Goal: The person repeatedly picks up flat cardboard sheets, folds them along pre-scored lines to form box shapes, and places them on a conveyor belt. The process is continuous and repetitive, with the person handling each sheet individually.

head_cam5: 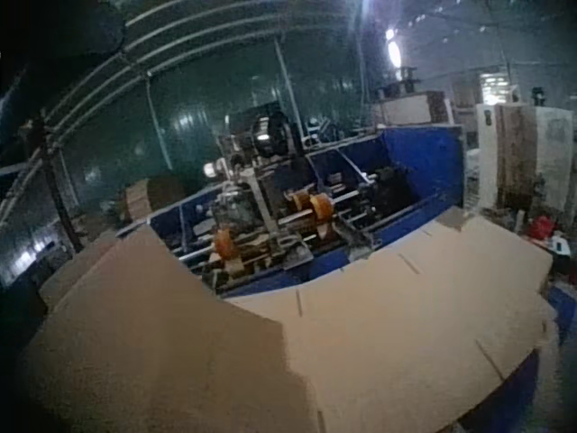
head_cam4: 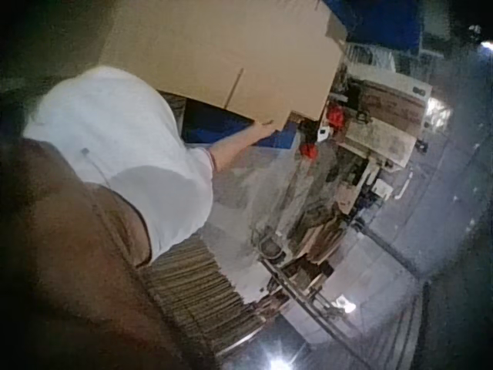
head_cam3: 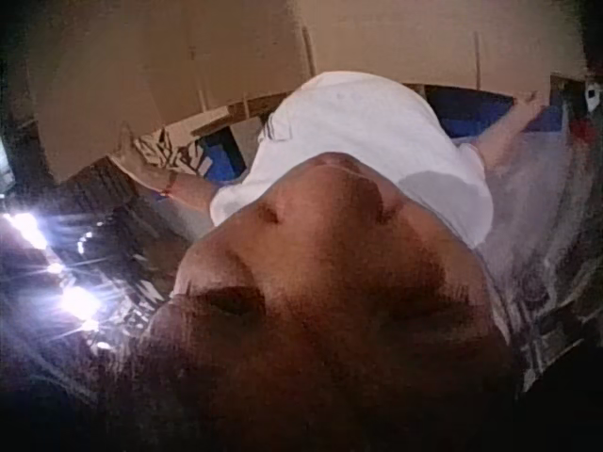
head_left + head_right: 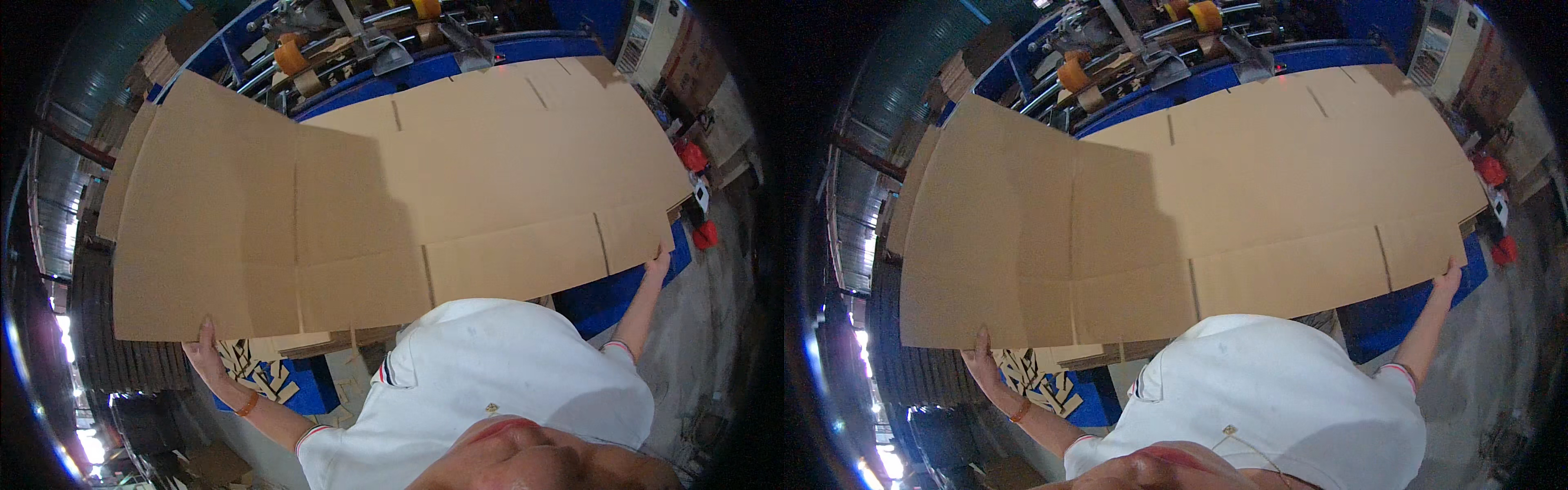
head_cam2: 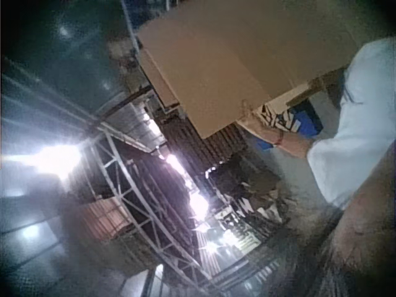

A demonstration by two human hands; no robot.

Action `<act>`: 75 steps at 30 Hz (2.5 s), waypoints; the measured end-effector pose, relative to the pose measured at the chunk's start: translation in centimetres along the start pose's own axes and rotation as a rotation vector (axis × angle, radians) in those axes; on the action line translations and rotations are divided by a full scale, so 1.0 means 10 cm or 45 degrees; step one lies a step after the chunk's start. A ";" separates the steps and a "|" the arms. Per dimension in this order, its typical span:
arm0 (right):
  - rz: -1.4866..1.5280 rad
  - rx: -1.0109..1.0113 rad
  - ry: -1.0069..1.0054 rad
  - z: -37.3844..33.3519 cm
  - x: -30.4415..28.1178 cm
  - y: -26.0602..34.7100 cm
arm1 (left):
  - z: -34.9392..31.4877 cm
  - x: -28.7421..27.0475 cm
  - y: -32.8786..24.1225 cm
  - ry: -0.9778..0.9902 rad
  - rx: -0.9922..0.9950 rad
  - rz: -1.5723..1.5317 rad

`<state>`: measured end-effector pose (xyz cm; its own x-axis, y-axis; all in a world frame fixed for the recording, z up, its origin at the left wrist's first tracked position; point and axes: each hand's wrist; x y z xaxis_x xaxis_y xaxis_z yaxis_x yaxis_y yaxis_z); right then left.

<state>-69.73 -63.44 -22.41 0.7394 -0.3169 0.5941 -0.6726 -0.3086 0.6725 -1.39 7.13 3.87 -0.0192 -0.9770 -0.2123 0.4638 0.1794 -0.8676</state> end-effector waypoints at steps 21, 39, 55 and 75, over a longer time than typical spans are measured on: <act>-1.175 -1.617 1.024 -1.99 3.09 -1.81 | -1.01 2.45 0.24 0.803 0.948 0.493; -1.976 -1.651 1.743 -2.11 3.15 -2.57 | -0.91 2.89 0.72 1.000 1.055 0.749; -1.933 -1.218 2.227 -2.84 2.67 -1.94 | -1.11 1.83 -0.35 1.884 0.619 0.887; -2.225 -0.569 0.725 -0.14 4.64 -2.49 | 0.07 5.12 -0.95 1.032 -0.329 -0.414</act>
<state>-18.64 -69.19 -10.95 0.4739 0.3748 -0.7968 0.7284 0.3416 0.5939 -6.17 -44.70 1.56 -0.7766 -0.6211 -0.1057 0.1153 0.0248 -0.9930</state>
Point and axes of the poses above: each hand's wrist, its own z-axis towards the middle knuckle, its own x-axis out of the palm, y = z × x, and after that the axes turned 10 degrees about x, right-handed
